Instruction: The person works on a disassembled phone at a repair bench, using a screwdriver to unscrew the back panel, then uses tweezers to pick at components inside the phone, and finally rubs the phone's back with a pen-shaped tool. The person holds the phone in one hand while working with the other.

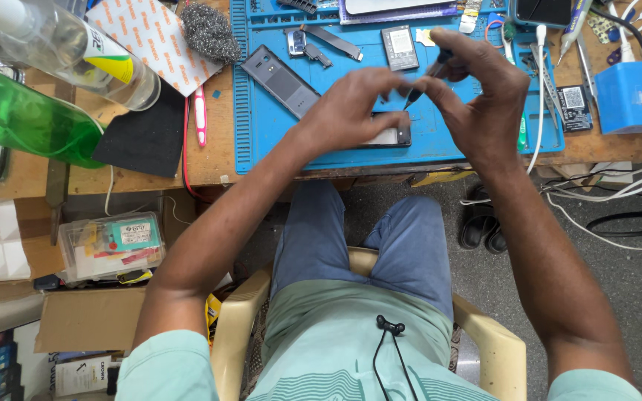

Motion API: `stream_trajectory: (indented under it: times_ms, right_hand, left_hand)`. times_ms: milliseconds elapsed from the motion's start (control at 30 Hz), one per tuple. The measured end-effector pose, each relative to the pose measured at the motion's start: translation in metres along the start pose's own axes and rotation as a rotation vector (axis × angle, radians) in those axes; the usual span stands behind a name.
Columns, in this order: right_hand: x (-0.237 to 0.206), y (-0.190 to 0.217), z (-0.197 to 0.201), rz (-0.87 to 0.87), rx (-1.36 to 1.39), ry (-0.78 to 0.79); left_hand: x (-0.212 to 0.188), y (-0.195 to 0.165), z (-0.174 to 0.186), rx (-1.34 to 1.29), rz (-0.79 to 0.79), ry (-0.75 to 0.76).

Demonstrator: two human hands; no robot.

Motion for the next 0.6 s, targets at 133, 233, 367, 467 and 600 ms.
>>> stream_trajectory:
  times_ms: [133,233,367,467,600]
  right_hand:
    - [0.009,0.012,0.002,0.002,0.167,0.007]
    - [0.017,0.020,0.006,0.030,0.003,-0.006]
    - [0.016,0.024,0.005,-0.023,0.037,-0.024]
    - [0.017,0.022,0.005,0.027,0.042,-0.001]
    - [0.015,0.020,0.004,0.031,-0.037,-0.030]
  left_hand:
    - [0.033,0.009,-0.008,-0.729,-0.297,-0.008]
    - [0.042,0.015,-0.011,-0.657,-0.102,0.004]
    - [0.038,0.009,-0.010,-0.655,-0.098,-0.104]
    - [0.034,0.006,-0.005,-0.592,-0.124,-0.146]
    - [0.028,0.008,-0.003,-0.847,-0.204,-0.024]
Point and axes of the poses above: each hand's wrist, its own x-axis towards the middle knuckle, its own z-axis out of the back of the hand, y = z × x, the point moved 1 cm from there along x, towards the middle knuckle, and after that the axes turned 14 degrees about x, right-handed, at the moved point
